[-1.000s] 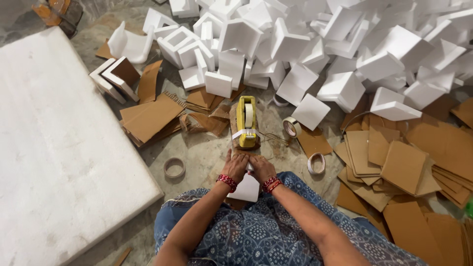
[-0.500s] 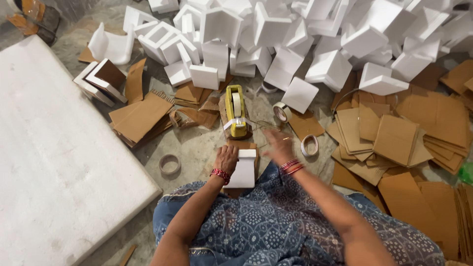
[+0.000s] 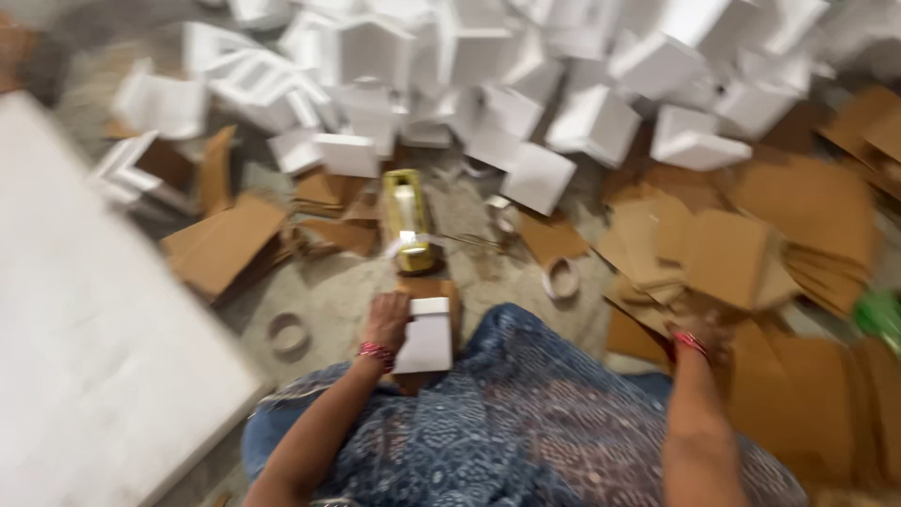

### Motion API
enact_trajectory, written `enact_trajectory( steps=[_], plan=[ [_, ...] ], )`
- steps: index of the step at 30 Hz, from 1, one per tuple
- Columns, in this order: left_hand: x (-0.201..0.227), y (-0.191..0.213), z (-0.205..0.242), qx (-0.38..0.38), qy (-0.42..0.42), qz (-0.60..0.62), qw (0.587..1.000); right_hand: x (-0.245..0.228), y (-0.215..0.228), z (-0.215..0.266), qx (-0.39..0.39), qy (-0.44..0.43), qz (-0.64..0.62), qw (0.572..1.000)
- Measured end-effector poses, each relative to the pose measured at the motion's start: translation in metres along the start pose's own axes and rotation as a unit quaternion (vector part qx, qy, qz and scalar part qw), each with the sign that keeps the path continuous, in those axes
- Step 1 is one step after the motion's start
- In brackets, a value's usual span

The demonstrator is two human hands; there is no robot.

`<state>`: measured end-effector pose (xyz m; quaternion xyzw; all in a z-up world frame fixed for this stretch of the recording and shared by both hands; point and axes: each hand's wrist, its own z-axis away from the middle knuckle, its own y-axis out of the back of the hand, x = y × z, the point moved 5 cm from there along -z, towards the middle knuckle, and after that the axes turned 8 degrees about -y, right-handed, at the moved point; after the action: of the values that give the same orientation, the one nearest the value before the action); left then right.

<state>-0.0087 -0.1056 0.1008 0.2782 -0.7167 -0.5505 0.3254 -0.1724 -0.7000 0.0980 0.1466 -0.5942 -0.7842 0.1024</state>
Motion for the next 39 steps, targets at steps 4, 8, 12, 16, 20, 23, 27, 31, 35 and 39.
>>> enact_trajectory(
  steps=[4,8,12,16,20,23,27,31,35,39],
  plan=[
    [0.004,0.012,0.008,-0.002,-0.019,-0.014,1.000,0.061,-0.058,-0.046,-0.008,-0.050,-0.074,0.996],
    [0.011,0.023,0.004,-0.014,-0.009,-0.025,1.000,0.097,-0.105,-0.030,-0.025,-0.109,-0.158,0.981],
    [0.018,0.031,0.000,-0.037,0.003,-0.063,0.997,0.048,-0.112,-0.053,-0.037,-0.085,-0.234,0.968],
    [0.020,0.030,-0.001,-0.044,0.018,-0.059,0.997,0.015,-0.104,-0.081,-0.050,-0.071,-0.295,0.952],
    [0.018,0.030,-0.003,-0.049,0.017,-0.065,0.997,0.028,-0.075,-0.105,0.053,-0.064,-0.307,0.948],
    [0.024,0.030,-0.002,-0.049,0.026,-0.060,0.997,0.035,-0.041,-0.121,0.147,-0.071,-0.237,0.958],
    [0.028,0.035,-0.008,-0.051,0.034,-0.049,0.997,0.013,-0.022,-0.129,0.072,-0.119,-0.211,0.968],
    [0.032,0.038,-0.007,-0.036,0.031,-0.047,0.998,-0.017,-0.011,-0.146,0.036,-0.111,-0.177,0.977],
    [0.028,0.032,-0.005,-0.044,0.039,-0.050,0.997,-0.032,-0.025,-0.163,-0.060,-0.136,-0.123,0.981],
    [0.025,0.030,-0.006,-0.039,0.043,-0.055,0.997,-0.052,-0.028,-0.168,-0.078,-0.129,-0.081,0.985]
  ],
)
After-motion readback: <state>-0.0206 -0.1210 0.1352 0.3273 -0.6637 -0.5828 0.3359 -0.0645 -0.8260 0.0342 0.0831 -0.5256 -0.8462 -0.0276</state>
